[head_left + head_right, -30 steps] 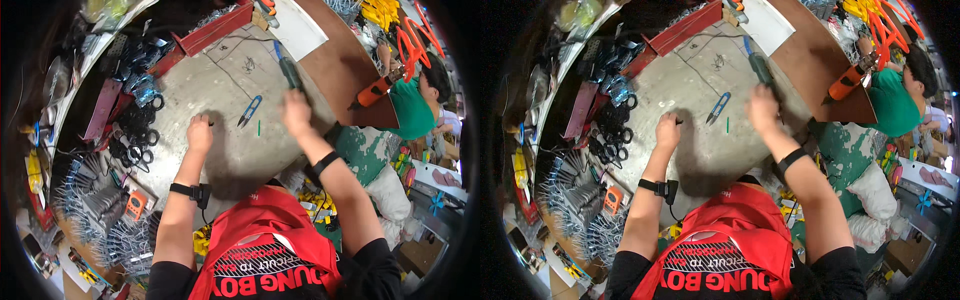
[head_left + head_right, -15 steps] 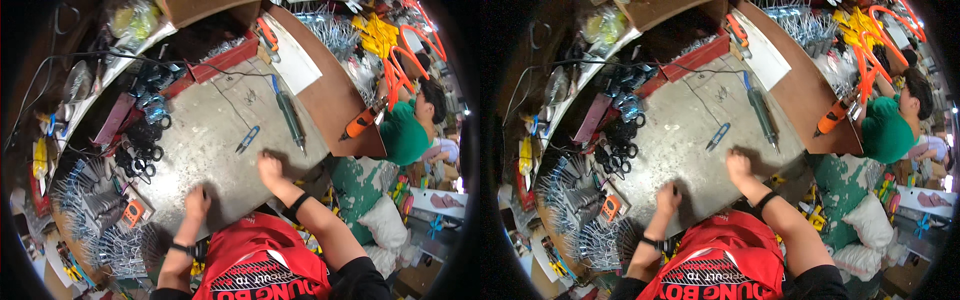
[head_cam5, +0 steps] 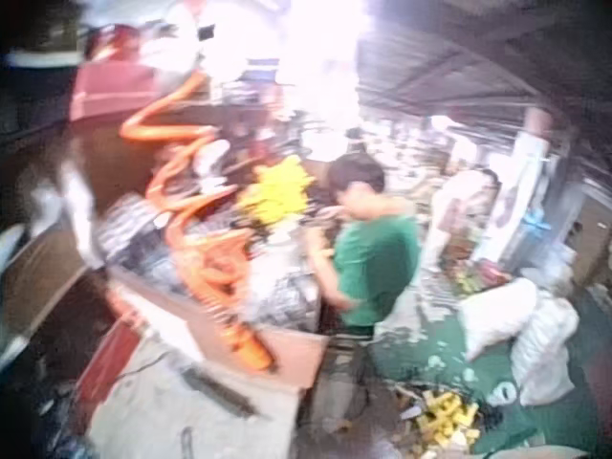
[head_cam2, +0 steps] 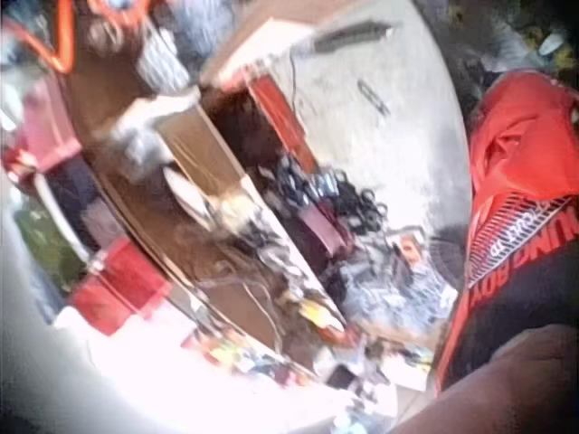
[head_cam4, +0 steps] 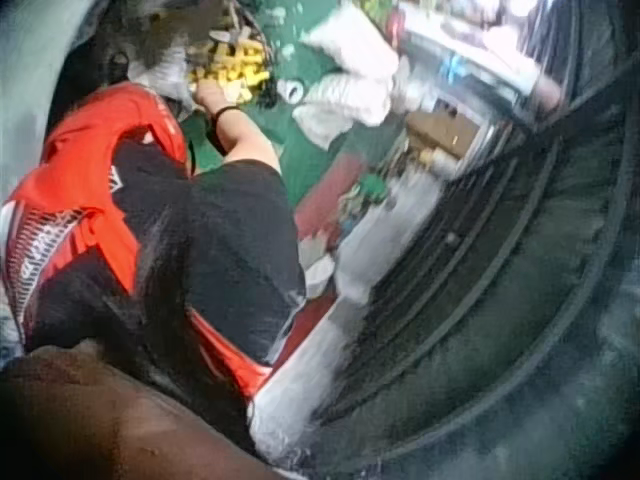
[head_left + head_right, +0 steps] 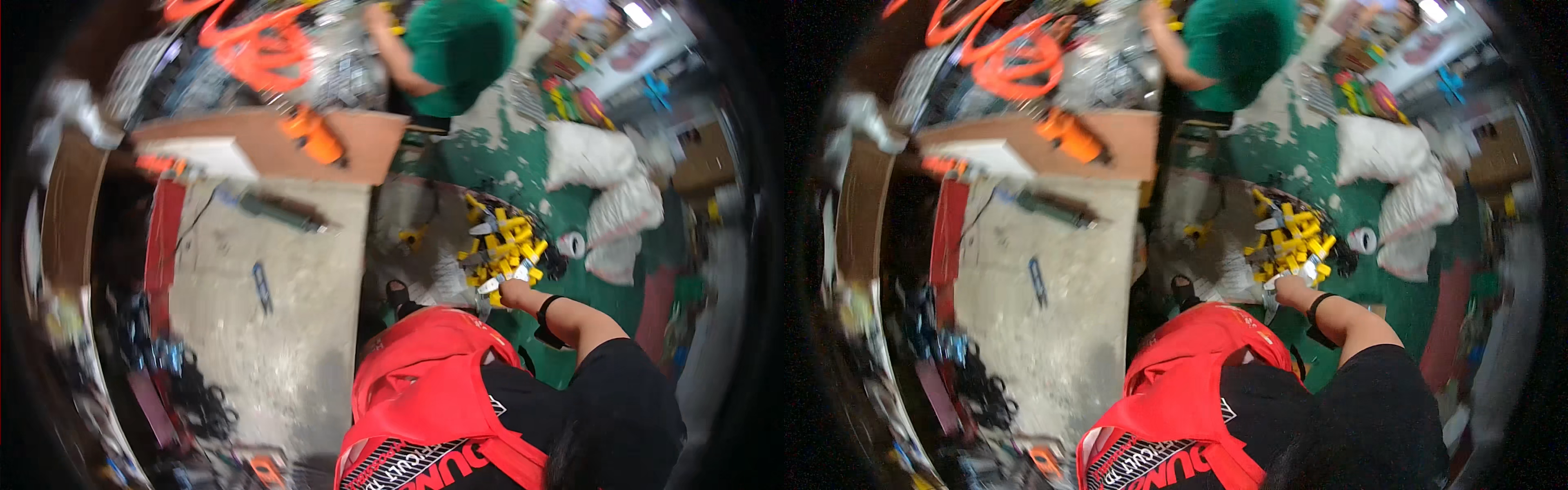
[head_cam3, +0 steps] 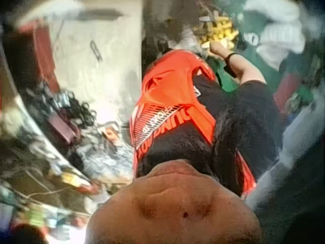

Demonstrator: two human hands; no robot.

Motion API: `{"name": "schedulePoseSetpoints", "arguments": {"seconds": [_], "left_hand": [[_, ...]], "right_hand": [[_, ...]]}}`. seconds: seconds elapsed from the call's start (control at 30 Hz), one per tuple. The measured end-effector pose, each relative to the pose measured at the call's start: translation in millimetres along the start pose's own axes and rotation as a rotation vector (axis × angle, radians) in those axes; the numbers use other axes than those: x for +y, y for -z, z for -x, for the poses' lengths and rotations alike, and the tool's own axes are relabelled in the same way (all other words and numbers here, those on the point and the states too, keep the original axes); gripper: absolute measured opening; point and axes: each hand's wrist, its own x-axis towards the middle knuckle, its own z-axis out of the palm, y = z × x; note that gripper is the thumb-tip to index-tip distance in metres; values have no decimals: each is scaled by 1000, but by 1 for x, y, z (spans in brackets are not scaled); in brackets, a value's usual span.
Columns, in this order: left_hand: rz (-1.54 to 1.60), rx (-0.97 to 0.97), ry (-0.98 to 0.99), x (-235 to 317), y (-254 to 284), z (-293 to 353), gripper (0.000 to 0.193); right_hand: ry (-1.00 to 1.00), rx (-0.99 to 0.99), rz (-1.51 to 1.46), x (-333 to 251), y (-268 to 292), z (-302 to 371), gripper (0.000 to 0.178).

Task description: The person handles metal brackets and pins, placing the pins into a red bucket before gathering bundles of light strings. They then sort white plastic pieces from a tin and assemble black plastic frames using the metal pins.

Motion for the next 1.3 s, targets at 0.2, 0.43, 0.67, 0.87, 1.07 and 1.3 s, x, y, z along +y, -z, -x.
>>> {"name": "schedulePoseSetpoints", "arguments": {"seconds": [0.2, 0.43, 0.67, 0.87, 1.07, 1.3], "left_hand": [[-65, 3, -128, 149, 205, -7, 46], [28, 10, -180, 382, 285, 73, 51], [279, 41, -141, 568, 250, 126, 55], [-3, 56, -215, 603, 244, 126, 64], [-195, 121, -308, 689, 297, 63, 57], [-383, 367, -586, 813, 394, -89, 49]], "right_hand": [[-37, 83, -772, -39, -85, 59, 30], [-324, -36, -720, -47, -271, 150, 21], [-438, -6, -1210, -40, -292, 97, 16], [-706, 176, -1873, 70, -164, 48, 13], [-732, 432, -1606, 147, -133, -37, 15], [-607, 271, -1614, 289, -46, -142, 31]]}}
